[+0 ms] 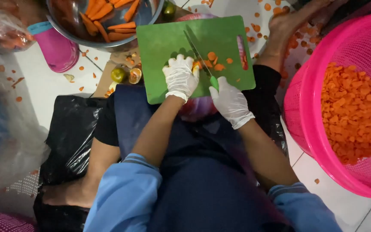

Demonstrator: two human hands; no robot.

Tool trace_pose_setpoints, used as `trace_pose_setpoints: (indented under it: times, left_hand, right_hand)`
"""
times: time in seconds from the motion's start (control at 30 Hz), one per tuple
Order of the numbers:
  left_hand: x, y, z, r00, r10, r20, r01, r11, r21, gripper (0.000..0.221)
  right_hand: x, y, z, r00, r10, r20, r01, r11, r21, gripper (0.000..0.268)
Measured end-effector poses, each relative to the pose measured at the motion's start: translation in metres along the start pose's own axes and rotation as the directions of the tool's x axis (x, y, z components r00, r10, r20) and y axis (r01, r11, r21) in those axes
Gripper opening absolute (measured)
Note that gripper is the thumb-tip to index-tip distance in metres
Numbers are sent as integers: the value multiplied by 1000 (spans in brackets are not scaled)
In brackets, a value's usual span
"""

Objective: Slicing carrots into small pieces on a cutting board using a knife while sitting on the floor.

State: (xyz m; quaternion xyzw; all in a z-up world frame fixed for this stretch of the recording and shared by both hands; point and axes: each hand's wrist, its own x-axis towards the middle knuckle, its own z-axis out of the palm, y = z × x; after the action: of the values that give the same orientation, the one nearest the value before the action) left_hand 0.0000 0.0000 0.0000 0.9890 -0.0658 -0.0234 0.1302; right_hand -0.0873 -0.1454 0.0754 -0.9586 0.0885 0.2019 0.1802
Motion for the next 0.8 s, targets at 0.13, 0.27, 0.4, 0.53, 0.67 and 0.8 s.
trace_pose_setpoints:
  times: [0.13,0.27,0.4,0.53,0.67,0.8]
  left_hand:
    - [1,0,3,1000,-11,2,11,1000,-3,28]
    - [-4,1,9,999,23,-47,-24,1000,-7,27]
    - [-3,0,0,1000,8,-24,-9,1000,-4,26]
    - [2,2,-1,1000,8,-19,-8,1000,-9,25]
    - [0,2,2,1000,-21,12,21,1000,0,26]
    - [0,3,-3,999,-34,6,34,999,-4,27]
  right_hand:
    - [8,-4,4,1000,25,15,-24,998,-65,42]
    - [29,-4,19,997,55,56,-52,997,-55,41]
    - [58,-2,22,997,28,71,-25,999,-41,45]
    - [33,5,3,999,36,26,-34,996,-83,42]
    - [4,2,3,1000,-18,-17,18,999,-36,40]
    - [6,3,8,999,-31,-40,29,999,-42,39]
